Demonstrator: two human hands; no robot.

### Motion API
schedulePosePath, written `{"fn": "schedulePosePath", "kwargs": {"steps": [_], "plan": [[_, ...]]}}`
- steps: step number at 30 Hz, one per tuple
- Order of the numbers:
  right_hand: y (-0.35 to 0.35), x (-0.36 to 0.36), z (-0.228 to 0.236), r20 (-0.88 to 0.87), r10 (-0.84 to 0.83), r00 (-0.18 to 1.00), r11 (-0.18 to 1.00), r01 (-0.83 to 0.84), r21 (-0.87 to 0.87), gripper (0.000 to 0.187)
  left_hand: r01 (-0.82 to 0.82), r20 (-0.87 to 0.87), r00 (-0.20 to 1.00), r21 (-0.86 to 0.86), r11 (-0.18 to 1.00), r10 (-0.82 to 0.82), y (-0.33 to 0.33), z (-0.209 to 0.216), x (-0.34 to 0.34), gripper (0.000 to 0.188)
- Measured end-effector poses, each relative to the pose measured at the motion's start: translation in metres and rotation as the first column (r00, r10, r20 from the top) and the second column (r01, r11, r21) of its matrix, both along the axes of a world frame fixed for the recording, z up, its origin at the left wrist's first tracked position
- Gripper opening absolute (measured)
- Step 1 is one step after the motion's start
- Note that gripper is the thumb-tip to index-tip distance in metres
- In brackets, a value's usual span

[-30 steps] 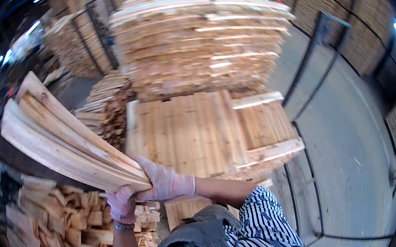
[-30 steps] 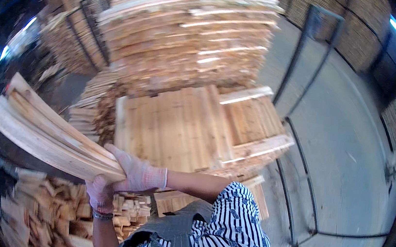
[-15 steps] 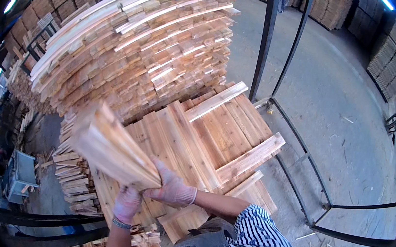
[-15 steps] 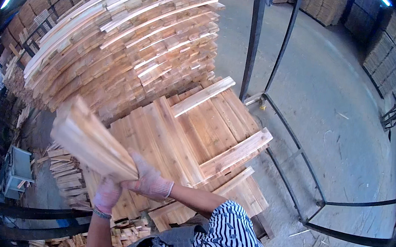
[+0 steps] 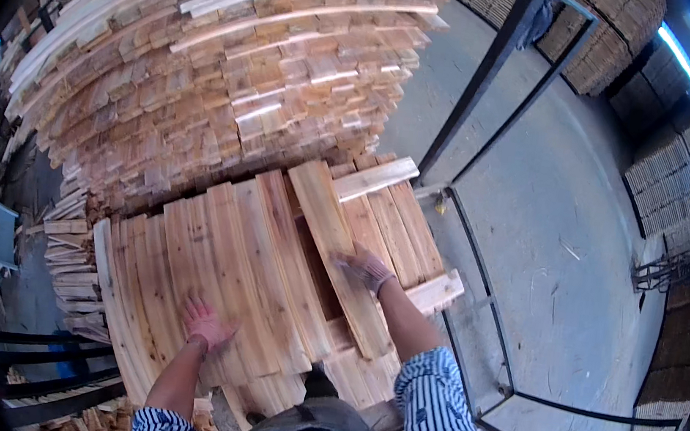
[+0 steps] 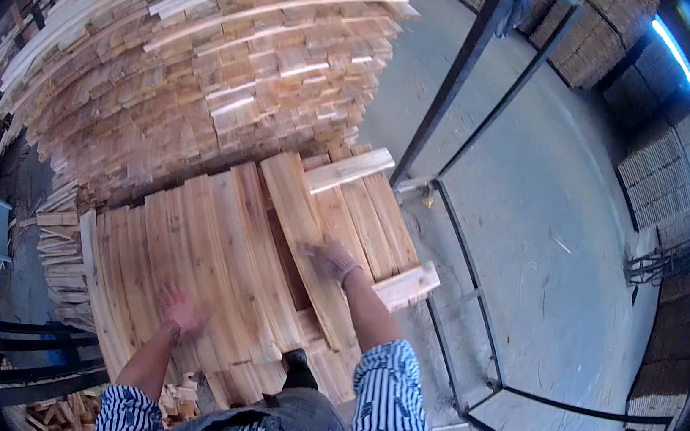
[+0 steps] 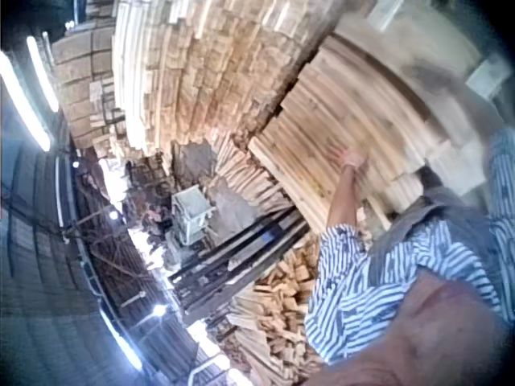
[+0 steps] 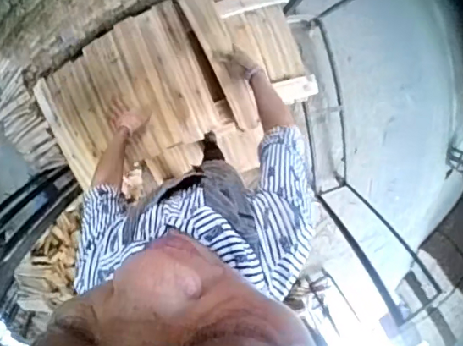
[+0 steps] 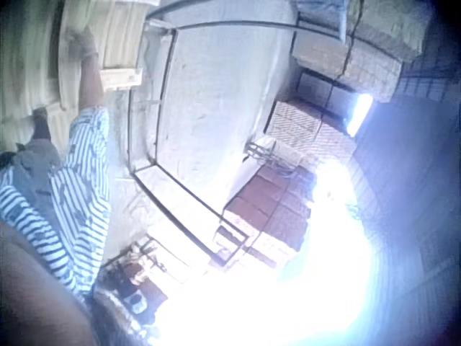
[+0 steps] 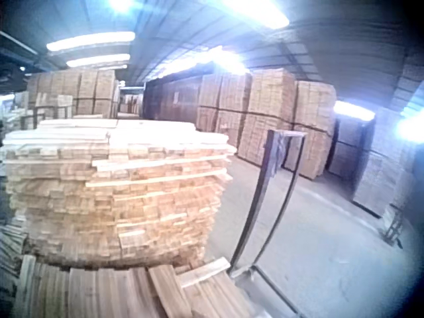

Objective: The person repeatedly picks up bundles of wooden planks from a large pile and stacks them onto a pallet. They wear gloves and handle the lumber by hand, moving from the pile to the pallet in a repetitive cycle.

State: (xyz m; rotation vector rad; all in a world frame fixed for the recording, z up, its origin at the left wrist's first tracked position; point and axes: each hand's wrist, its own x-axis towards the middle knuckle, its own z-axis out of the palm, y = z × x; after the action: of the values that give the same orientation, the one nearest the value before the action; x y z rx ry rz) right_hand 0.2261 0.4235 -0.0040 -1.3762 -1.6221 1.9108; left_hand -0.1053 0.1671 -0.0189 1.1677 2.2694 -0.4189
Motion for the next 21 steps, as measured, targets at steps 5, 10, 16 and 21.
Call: {"fn": "schedulePosePath", "kwargs": {"steps": [5,10,16,21], "plan": [[-0.004,-0.02,0.023,0.613,0.127,0.78,0.912,-0.335,0.237,0.086,-0.025,0.059,0.998,-0.009,1.0,0.025,-0.004,0.031,0.0,0.123],[-0.051,-0.073,0.049,0.779,-0.163,0.606,0.88,-0.267,0.392,0.105,-0.032,-0.013,0.999,-0.005,0.999,0.032,-0.017,-0.015,-0.008,0.123],[-0.075,-0.109,0.068,0.826,-0.118,0.551,0.901,-0.29,0.322,0.104,-0.019,0.004,1.0,0.094,0.995,0.019,0.004,0.022,0.006,0.121],[-0.038,-0.073,0.062,0.773,-0.064,0.631,0.883,-0.326,0.339,0.108,0.02,-0.033,0.999,0.093,0.996,-0.017,-0.004,0.014,-0.001,0.121]]}}
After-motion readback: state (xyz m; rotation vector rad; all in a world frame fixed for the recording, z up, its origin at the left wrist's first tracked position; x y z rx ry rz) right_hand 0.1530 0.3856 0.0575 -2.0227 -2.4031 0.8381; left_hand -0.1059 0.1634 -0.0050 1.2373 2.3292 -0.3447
